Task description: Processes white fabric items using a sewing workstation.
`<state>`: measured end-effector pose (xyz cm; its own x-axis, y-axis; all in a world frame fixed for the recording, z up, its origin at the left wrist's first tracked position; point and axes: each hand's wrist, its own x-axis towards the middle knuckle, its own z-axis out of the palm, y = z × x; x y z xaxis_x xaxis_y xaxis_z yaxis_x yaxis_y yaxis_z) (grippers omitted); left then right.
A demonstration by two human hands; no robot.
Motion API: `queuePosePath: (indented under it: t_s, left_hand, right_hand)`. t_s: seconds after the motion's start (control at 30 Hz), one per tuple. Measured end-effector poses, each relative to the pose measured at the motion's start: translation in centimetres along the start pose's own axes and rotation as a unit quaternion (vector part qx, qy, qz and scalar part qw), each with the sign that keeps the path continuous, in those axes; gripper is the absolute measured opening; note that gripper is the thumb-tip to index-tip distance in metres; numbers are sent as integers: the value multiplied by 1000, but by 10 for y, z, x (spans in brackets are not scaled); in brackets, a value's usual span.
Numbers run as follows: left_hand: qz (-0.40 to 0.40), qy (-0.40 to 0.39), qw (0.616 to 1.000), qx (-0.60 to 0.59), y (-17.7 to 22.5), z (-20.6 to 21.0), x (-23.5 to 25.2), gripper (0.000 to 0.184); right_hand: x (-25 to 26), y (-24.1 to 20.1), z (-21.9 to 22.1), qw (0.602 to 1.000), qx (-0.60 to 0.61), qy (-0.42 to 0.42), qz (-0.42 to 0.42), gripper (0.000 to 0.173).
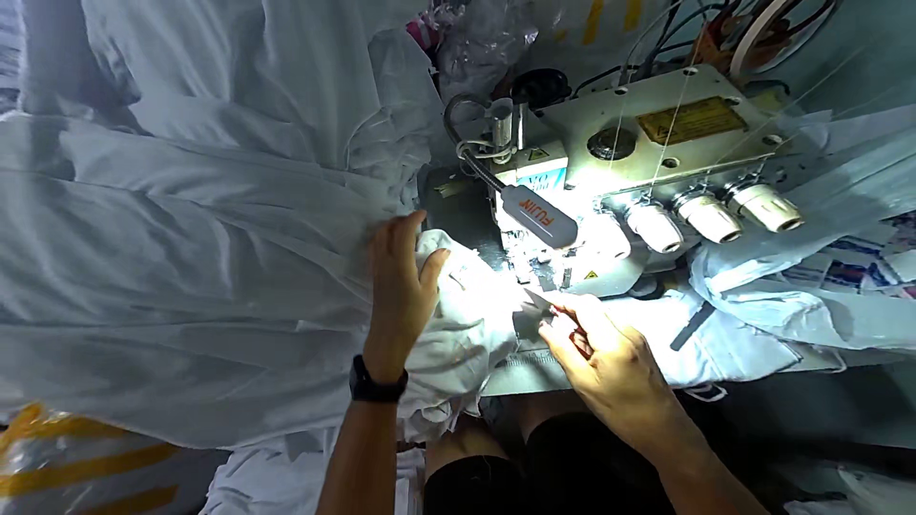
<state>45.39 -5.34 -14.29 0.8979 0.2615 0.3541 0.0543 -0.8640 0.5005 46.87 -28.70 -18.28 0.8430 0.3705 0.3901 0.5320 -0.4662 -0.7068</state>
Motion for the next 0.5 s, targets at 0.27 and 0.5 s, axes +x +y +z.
queuePosePath:
  t_s: [0.27, 0.5]
  left_hand:
    - [13, -82, 980, -181, -5, -23, 1, 22]
    - [176, -82, 979, -63, -5, -33, -2, 20]
  right_hand:
    - [17, -14, 16, 989, -120, 71, -46, 20]
    - [31, -28, 34, 988, -139, 52, -50, 23]
